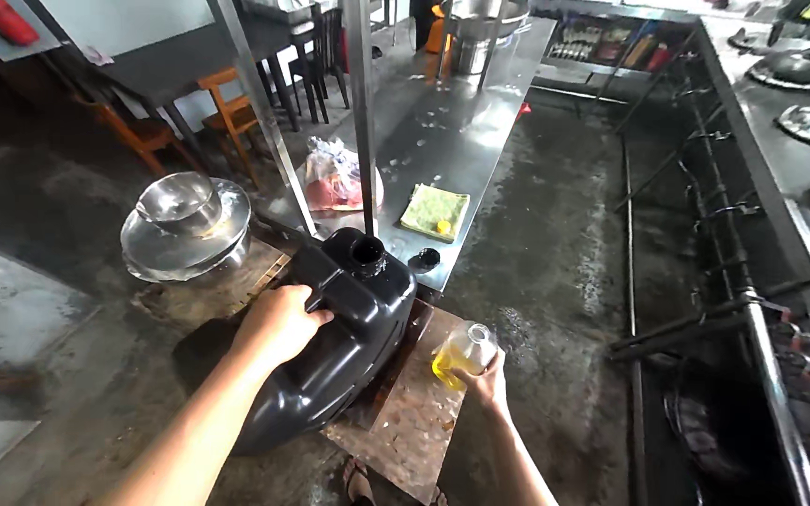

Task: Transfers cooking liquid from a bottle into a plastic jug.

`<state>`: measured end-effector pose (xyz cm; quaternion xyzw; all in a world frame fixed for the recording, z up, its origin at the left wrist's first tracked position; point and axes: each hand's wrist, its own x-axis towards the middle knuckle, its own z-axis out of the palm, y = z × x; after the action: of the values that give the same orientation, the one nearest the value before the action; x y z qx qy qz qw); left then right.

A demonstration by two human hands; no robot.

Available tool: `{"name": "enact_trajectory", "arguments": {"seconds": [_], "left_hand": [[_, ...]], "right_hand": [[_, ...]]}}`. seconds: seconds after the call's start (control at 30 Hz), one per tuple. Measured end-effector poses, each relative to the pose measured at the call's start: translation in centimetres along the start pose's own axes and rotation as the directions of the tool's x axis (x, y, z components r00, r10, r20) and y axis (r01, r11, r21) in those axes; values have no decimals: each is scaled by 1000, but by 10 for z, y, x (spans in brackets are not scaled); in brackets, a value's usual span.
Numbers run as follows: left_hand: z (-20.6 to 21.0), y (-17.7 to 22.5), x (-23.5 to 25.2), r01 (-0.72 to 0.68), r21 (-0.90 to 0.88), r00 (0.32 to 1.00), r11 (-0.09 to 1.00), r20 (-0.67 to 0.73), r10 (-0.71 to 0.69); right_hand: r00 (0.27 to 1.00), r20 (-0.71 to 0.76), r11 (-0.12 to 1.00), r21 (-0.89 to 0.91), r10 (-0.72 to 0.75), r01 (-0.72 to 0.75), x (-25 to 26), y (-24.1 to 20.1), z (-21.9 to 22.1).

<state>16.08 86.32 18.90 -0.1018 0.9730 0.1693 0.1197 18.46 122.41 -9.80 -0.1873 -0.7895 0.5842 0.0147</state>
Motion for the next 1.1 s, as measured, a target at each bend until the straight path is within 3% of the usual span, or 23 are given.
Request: {"name": "enact_trajectory", "arguments": {"seconds": [0.17,0.27,0.33,0.43,0.5,0.6,0.67,0.77,0.9,0.97,1.03,1.1], "left_hand": [[2,1,-2,9,13,1000,1000,-13,-9],[1,2,-3,22,33,1000,999,6,-22],[-1,3,-1,38,33,998,999,39,-39],[-2,3,2,46,38,995,998,83,-49],[-2,3,4,57,32,993,998,100,-60],[-4,3,7,92,17,989,996,118,-94],[-4,3,8,105,16,985,994,133,-107],[-5,2,7,97,4,988,995,123,-97],[-8,3,7,106,-10,985,994,136,-103],[-8,2,8,108,-24,985,994,140,-103],[-7,0,8,105,-42,985,994,145,-98],[-7,0,9,104,-55,984,993,154,-94]], "right_hand": [[1000,-11,999,-49,-8,7,-2,1,14],[989,135,954,-285,-60,97,3,-7,-14],[982,187,882,-459,-17,102,12,-31,-44],[995,97,841,-538,-2,54,44,-92,-61],[992,115,825,-554,-60,114,82,-133,-43],[930,320,747,-570,-181,342,158,-166,15],[887,436,661,-623,-151,418,203,-175,63],[866,497,493,-742,-48,454,246,-169,121],[850,525,396,-790,44,467,262,-157,152],[835,547,441,-763,50,474,262,-165,153],[830,556,690,-613,30,385,248,-191,140],[815,577,962,-249,55,112,217,-230,120]]}}
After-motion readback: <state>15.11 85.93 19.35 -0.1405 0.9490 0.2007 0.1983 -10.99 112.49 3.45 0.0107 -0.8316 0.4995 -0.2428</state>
